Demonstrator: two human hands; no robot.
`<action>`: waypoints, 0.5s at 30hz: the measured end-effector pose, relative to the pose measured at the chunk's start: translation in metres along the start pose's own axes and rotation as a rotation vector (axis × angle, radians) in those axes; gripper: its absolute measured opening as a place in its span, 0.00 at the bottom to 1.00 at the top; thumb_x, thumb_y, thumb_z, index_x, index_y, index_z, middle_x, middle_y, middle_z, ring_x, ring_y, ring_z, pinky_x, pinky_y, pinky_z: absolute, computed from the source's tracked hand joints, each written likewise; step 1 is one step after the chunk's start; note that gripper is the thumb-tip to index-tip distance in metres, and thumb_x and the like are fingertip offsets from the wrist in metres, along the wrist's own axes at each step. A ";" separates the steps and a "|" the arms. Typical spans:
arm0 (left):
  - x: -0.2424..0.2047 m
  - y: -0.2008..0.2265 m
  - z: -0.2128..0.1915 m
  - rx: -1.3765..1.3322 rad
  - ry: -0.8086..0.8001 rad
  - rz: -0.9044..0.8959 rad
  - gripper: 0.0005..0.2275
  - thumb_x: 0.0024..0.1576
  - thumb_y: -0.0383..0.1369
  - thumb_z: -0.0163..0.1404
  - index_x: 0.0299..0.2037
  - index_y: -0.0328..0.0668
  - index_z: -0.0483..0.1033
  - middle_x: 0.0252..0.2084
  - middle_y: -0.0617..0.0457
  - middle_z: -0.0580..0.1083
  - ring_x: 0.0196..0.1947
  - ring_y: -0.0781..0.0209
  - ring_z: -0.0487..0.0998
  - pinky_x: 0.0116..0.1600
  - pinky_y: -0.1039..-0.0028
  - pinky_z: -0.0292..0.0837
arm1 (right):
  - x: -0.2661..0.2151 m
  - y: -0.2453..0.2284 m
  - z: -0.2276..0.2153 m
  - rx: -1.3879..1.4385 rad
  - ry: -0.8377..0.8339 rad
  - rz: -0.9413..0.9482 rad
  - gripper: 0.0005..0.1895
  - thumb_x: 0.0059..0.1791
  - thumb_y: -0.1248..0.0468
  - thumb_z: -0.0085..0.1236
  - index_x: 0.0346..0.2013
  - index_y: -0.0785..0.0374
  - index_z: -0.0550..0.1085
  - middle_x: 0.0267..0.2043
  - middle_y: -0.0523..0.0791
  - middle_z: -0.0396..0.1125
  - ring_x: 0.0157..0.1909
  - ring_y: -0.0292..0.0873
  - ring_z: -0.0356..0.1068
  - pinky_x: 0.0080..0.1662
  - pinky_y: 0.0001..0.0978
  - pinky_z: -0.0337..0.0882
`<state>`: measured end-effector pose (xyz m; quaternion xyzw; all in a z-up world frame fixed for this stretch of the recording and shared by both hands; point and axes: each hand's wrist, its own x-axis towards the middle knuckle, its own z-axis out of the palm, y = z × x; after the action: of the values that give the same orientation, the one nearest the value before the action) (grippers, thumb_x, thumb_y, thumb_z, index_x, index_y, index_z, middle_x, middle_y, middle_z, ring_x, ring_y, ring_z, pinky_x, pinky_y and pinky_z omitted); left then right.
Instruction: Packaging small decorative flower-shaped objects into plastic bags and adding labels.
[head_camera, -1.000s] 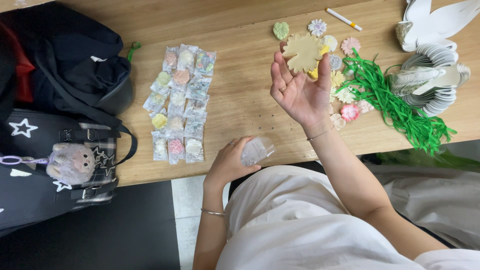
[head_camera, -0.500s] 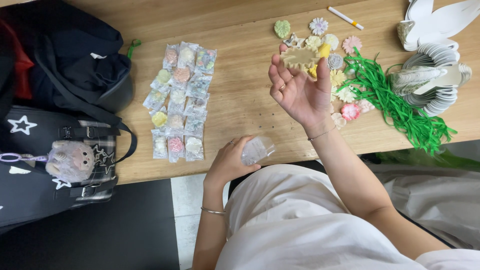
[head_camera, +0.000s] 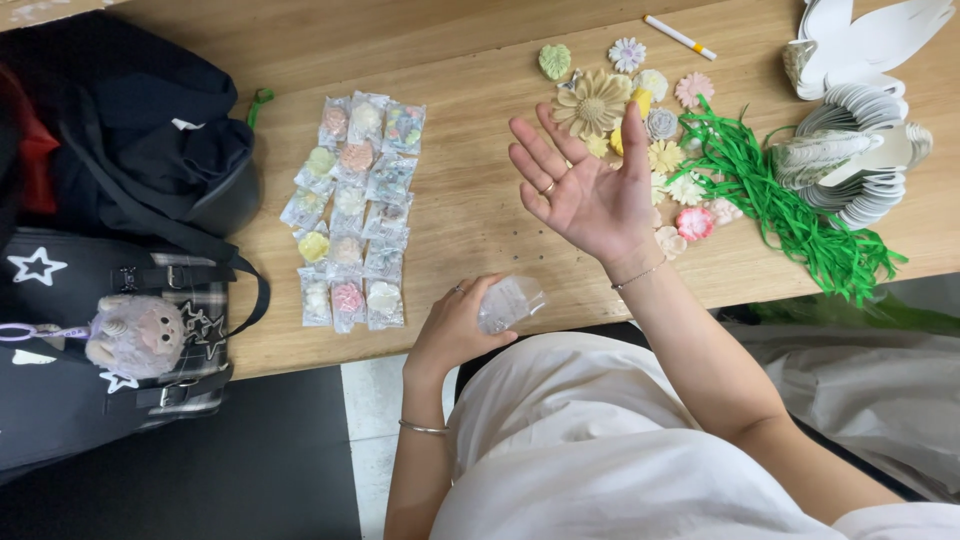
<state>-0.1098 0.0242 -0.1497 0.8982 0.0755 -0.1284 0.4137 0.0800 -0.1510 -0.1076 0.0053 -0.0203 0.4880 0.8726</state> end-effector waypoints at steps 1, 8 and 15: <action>0.000 0.000 0.000 0.000 -0.001 0.001 0.36 0.42 0.40 0.66 0.64 0.46 0.68 0.58 0.43 0.74 0.58 0.43 0.74 0.60 0.60 0.70 | 0.000 0.001 0.001 -0.001 0.000 -0.001 0.45 0.54 0.31 0.44 0.73 0.60 0.64 0.78 0.50 0.57 0.77 0.49 0.58 0.71 0.49 0.62; 0.000 0.002 0.003 -0.015 -0.005 -0.016 0.36 0.43 0.40 0.66 0.64 0.47 0.67 0.58 0.42 0.74 0.58 0.43 0.74 0.60 0.59 0.70 | -0.005 0.001 -0.014 -0.195 0.119 0.051 0.40 0.55 0.35 0.43 0.70 0.61 0.66 0.65 0.52 0.68 0.63 0.50 0.69 0.60 0.45 0.70; -0.002 0.006 -0.009 -0.040 0.136 0.053 0.38 0.45 0.37 0.66 0.68 0.47 0.62 0.62 0.40 0.71 0.60 0.39 0.71 0.61 0.56 0.68 | -0.009 0.009 -0.015 -0.606 0.357 -0.048 0.19 0.58 0.54 0.48 0.54 0.66 0.71 0.48 0.53 0.74 0.44 0.52 0.76 0.45 0.38 0.75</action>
<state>-0.1084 0.0277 -0.1395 0.8980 0.0819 -0.0547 0.4289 0.0676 -0.1535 -0.1229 -0.3389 -0.0114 0.4323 0.8356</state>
